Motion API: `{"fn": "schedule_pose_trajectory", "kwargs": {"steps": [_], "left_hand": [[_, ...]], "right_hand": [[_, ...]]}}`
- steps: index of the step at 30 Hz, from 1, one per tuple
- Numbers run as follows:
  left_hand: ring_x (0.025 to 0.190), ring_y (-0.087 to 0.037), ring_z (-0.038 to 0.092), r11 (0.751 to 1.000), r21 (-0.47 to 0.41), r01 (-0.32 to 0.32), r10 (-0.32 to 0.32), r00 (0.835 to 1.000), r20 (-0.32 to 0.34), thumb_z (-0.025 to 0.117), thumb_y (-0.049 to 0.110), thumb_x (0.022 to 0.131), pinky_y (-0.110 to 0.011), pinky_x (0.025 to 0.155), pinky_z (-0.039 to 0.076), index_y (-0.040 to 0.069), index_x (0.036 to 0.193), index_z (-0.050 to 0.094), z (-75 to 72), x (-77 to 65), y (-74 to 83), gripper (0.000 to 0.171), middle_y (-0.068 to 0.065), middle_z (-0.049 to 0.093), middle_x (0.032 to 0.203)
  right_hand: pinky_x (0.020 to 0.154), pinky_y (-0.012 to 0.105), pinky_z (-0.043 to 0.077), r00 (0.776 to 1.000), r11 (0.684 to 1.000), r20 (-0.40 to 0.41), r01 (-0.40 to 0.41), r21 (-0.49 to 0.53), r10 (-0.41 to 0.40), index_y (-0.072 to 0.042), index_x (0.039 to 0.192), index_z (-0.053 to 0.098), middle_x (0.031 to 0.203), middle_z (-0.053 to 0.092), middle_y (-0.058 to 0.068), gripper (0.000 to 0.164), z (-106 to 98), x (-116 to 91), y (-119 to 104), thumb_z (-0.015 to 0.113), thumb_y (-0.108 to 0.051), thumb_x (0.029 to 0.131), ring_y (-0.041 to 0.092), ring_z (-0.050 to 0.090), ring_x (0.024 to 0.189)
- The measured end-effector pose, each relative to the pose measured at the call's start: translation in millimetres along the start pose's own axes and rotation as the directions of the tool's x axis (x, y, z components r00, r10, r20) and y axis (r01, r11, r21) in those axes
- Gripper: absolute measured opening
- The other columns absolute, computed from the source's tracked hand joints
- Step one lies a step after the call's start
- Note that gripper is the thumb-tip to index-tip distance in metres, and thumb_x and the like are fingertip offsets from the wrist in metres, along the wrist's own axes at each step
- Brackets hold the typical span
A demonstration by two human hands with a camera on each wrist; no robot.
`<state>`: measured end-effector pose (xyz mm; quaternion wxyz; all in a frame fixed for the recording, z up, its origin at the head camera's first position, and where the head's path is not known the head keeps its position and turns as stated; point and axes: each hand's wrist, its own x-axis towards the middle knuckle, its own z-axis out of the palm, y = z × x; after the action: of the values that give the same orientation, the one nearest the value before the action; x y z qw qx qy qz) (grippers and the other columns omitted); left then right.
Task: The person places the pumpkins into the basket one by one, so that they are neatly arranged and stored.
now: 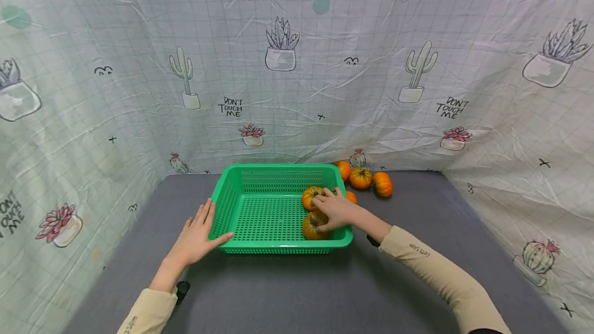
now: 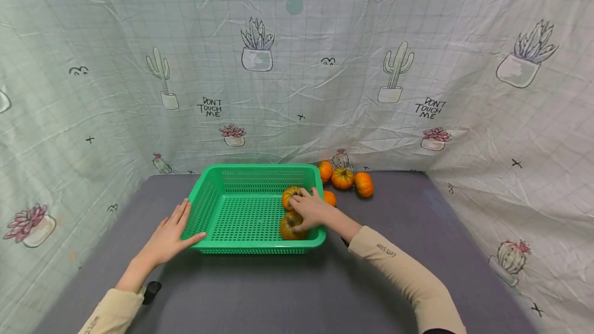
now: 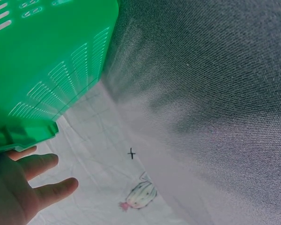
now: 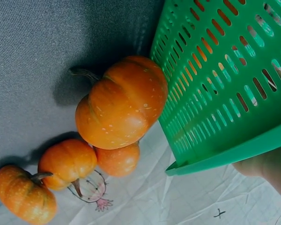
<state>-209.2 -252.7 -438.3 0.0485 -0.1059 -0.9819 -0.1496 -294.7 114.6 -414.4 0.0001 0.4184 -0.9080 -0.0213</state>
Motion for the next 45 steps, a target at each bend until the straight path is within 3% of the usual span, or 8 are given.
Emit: {"fn": "schedule_pose_trajectory", "kwargs": {"steps": [8,19,23,28,37,45], "left_hand": [[0.135,-0.041,0.012,1.0,-0.008,0.006,-0.006,1.0,0.004,0.048,0.063,0.079,-0.065,0.1,0.015,0.0,0.143,0.005,-0.2,0.8,0.3,0.099,-0.018,0.004,0.15],[0.135,-0.041,0.012,1.0,-0.015,0.0,0.0,1.0,0.004,0.048,0.062,0.08,-0.064,0.1,0.015,0.0,0.143,0.005,0.1,1.0,0.9,0.099,-0.018,0.004,0.15],[0.135,-0.041,0.011,1.0,-0.024,-0.003,0.003,1.0,0.002,0.048,0.062,0.08,-0.064,0.1,0.015,0.0,0.143,0.005,1.1,0.3,0.9,0.099,-0.019,0.005,0.15],[0.135,-0.041,0.012,1.0,-0.021,-0.002,0.002,1.0,-0.007,0.048,0.061,0.08,-0.065,0.099,0.016,0.0,0.144,0.005,1.0,-0.5,0.4,0.098,-0.019,0.005,0.15],[0.135,-0.041,0.011,1.0,-0.031,0.005,-0.005,1.0,-0.01,0.049,0.061,0.08,-0.065,0.099,0.015,0.001,0.144,0.005,0.9,-2.0,-0.2,0.098,-0.018,0.003,0.15],[0.135,-0.042,0.012,1.0,-0.024,0.0,0.0,1.0,-0.007,0.048,0.061,0.081,-0.066,0.099,0.016,0.0,0.144,0.005,0.9,-0.4,-0.1,0.098,-0.018,0.003,0.15]], "right_hand": [[0.081,0.048,0.031,0.999,1.0,-0.03,0.024,-0.002,-0.024,-0.012,0.117,0.051,0.109,0.053,0.002,0.056,-1,-3,0,0.064,-0.048,0.076,0.023,0.038,0.099],[0.074,0.041,0.029,0.975,0.997,-0.218,0.047,0.054,-0.034,-0.011,0.114,0.056,0.106,0.057,0.003,0.042,1,-17,1,0.062,-0.036,0.081,0.019,0.038,0.091],[0.073,0.038,0.028,0.948,0.996,-0.319,0.034,0.077,-0.008,-0.012,0.109,0.059,0.101,0.059,0.0,0.033,5,-25,3,0.062,-0.032,0.082,0.017,0.04,0.088],[0.077,0.038,0.031,0.894,0.995,-0.447,0.018,0.096,0.027,-0.014,0.105,0.061,0.1,0.062,0.001,0.026,10,-36,6,0.063,-0.025,0.082,0.017,0.045,0.09],[0.075,0.036,0.033,0.803,0.993,-0.59,-0.019,0.117,0.085,-0.016,0.098,0.063,0.095,0.062,-0.002,0.021,18,-53,19,0.067,-0.017,0.078,0.015,0.046,0.089],[0.076,0.039,0.034,0.781,0.992,-0.614,-0.048,0.119,0.111,-0.013,0.098,0.065,0.095,0.063,0.001,0.019,24,-63,31,0.065,-0.016,0.079,0.017,0.047,0.087]]}}
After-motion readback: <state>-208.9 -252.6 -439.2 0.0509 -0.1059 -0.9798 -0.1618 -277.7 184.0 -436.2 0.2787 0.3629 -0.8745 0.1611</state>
